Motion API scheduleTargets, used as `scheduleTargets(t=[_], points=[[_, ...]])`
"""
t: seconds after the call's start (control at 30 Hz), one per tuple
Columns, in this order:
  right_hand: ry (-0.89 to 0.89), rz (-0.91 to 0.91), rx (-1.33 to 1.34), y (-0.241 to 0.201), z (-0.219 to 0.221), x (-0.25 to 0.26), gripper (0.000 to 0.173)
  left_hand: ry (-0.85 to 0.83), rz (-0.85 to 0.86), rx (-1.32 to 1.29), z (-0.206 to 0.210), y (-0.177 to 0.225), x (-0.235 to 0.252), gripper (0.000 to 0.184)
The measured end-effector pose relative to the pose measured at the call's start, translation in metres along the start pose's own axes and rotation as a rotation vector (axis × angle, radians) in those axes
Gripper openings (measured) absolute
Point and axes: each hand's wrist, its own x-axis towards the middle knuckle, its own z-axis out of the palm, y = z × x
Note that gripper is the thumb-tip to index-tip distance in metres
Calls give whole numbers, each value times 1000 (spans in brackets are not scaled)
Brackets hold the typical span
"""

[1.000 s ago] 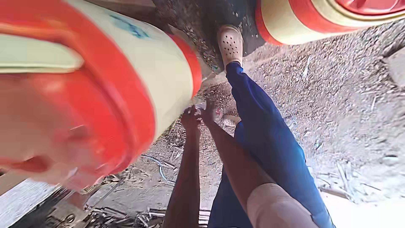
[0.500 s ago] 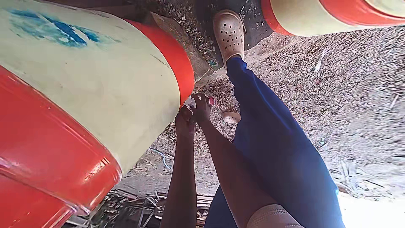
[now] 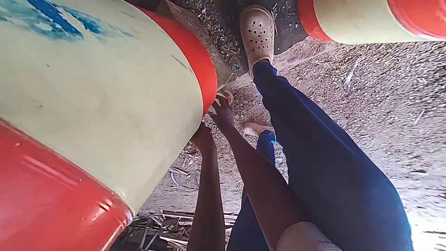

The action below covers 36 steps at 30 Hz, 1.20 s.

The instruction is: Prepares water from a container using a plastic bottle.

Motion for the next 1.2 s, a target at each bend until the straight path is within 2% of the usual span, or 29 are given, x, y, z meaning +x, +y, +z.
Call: scheduleTargets(t=[0.03, 0.07, 0.13, 0.2, 0.37, 0.47, 0.57, 0.63, 0.7, 0.77, 0.8, 0.83, 0.9, 0.97, 1.03, 1.1, 1.2], points=[[6, -19, -10, 3, 0, 1, 48, -68, -52, -142, 1, 1, -2, 14], [10, -39, -14, 5, 0, 2, 48, -181, -131, -370, 0, 2, -2, 26], [8, -71, -1, 8, 1, 0, 48, -512, -348, -873, -15, 0, 5, 44], [30, -103, 0, 9, 2, 1, 49, -642, -469, -1187, -21, 0, 9, 46], [51, -141, -47, 18, 8, 4, 52, -536, -545, -1220, -14, 9, 4, 48], [45, -140, -50, 18, 9, 8, 50, -628, -564, -1249, -21, 4, 16, 45], [15, -123, -64, 12, 5, 9, 46, -783, -571, -1079, -30, 3, 21, 50], [-11, -65, -112, 3, -1, 6, 46, -662, -618, -809, -39, 7, 1, 58], [-54, 19, -192, -15, -7, 4, 45, -469, -565, -466, -51, 1, -31, 63], [-135, 92, -222, -27, -6, -9, 48, -472, -359, -19, -87, -41, -69, 49], [-175, 122, -221, -31, -10, -12, 52, -544, -257, 205, -108, -71, -88, 43], [-162, 102, -227, -32, -13, -13, 53, -621, -230, 378, -128, -102, -107, 46], [-69, -90, -251, -20, -19, -11, 53, -748, -347, 589, -154, -156, -150, 72], [-362, -36, -546, -53, -42, 0, 59, -810, -565, 587, -167, -195, -184, 103], [-513, -111, -821, -61, -50, 15, 63, -807, -748, 381, -165, -230, -208, 117], [-566, -182, -942, -59, -57, 23, 64, -805, -818, 220, -154, -254, -221, 119], [-547, -215, -966, -63, -50, 24, 58, -745, -830, 224, -133, -252, -225, 104]])
